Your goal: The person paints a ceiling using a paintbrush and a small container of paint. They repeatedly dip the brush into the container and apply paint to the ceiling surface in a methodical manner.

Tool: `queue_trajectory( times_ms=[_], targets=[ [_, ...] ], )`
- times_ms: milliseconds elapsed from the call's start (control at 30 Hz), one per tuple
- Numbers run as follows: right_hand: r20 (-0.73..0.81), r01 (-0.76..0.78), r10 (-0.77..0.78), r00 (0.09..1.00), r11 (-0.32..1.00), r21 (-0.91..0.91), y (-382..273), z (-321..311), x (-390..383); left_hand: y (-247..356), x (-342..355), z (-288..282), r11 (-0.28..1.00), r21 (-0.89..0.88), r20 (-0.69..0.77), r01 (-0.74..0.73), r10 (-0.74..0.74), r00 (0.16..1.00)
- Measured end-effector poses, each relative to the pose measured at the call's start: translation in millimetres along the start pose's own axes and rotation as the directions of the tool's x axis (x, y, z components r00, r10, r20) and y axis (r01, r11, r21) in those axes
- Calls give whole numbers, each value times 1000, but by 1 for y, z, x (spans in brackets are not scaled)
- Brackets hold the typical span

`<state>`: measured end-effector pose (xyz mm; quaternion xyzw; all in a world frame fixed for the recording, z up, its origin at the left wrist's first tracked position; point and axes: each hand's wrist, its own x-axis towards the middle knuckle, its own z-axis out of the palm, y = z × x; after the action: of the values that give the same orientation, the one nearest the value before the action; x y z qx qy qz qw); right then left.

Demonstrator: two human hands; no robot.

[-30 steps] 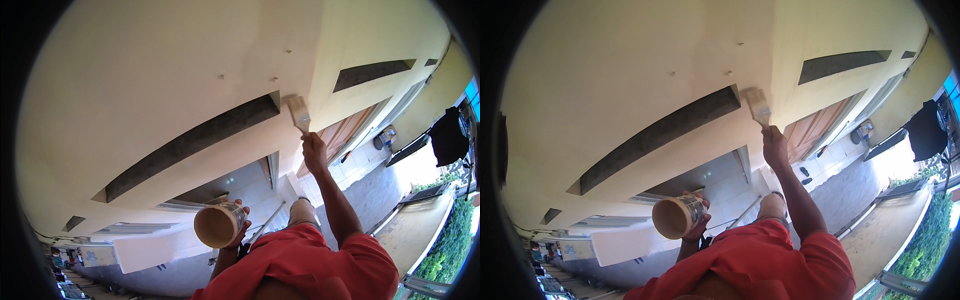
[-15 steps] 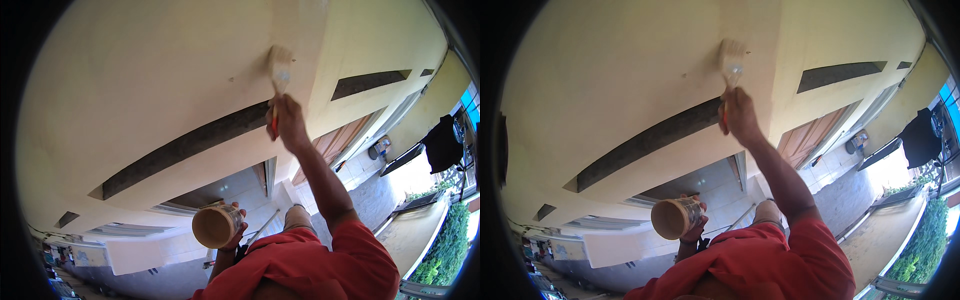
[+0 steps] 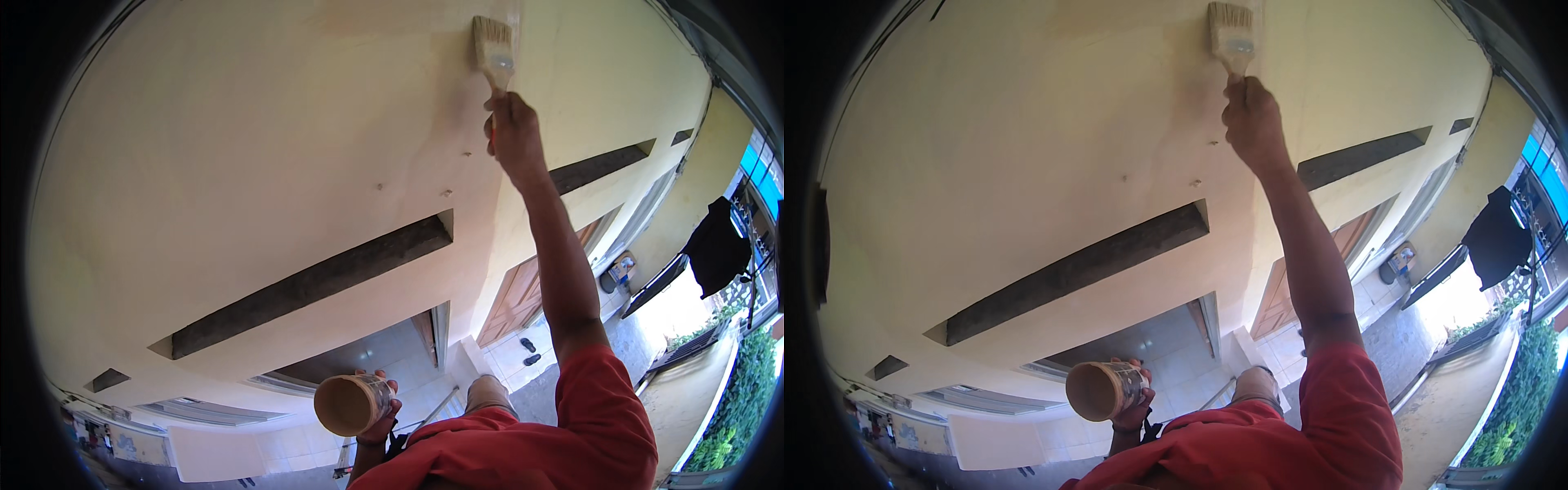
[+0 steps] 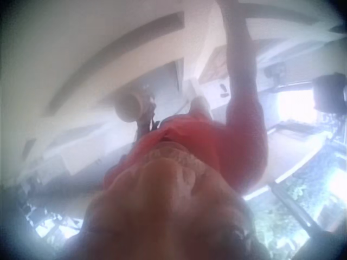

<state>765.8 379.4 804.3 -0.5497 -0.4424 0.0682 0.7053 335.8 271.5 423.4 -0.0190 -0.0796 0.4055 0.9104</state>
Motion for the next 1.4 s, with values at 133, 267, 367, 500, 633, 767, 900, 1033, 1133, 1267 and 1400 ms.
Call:
queue_trajectory(
  times_ms=[133,267,367,500,633,767,900,1033,1133,1267,1400],
  targets=[
    [172,144,-107,979,964,-224,100,18,-110,-3,3,4,1000,-16,13,2,-2,1000],
    [290,-57,100,952,986,-154,93,4,-180,1,4,2,1000,13,29,7,-8,1000],
    [126,32,-26,992,999,-42,28,-12,-122,4,1,4,999,33,37,13,-14,999],
    [-107,134,-134,985,991,-4,-53,-27,-14,3,6,3,1000,23,33,13,-13,999],
    [-26,74,-75,997,996,-43,-18,-1,4,-3,12,6,1000,12,51,0,-1,999],
    [270,-24,32,962,999,-32,65,34,-122,1,-1,4,998,32,68,-50,48,997],
    [549,-440,290,784,884,161,114,20,-262,-3,8,14,994,85,85,-67,60,995],
    [663,-685,441,604,713,150,122,34,-338,-4,-13,8,992,6,56,-124,123,991],
    [645,-490,597,477,790,-368,140,28,-356,0,-20,6,988,-11,57,-157,157,986],
    [690,-466,513,510,840,-279,128,26,-364,5,-47,-33,967,-33,-80,-252,249,965],
    [731,-791,629,266,576,-208,138,17,-350,6,-48,-41,958,-21,-71,-286,284,956]
  ],
)
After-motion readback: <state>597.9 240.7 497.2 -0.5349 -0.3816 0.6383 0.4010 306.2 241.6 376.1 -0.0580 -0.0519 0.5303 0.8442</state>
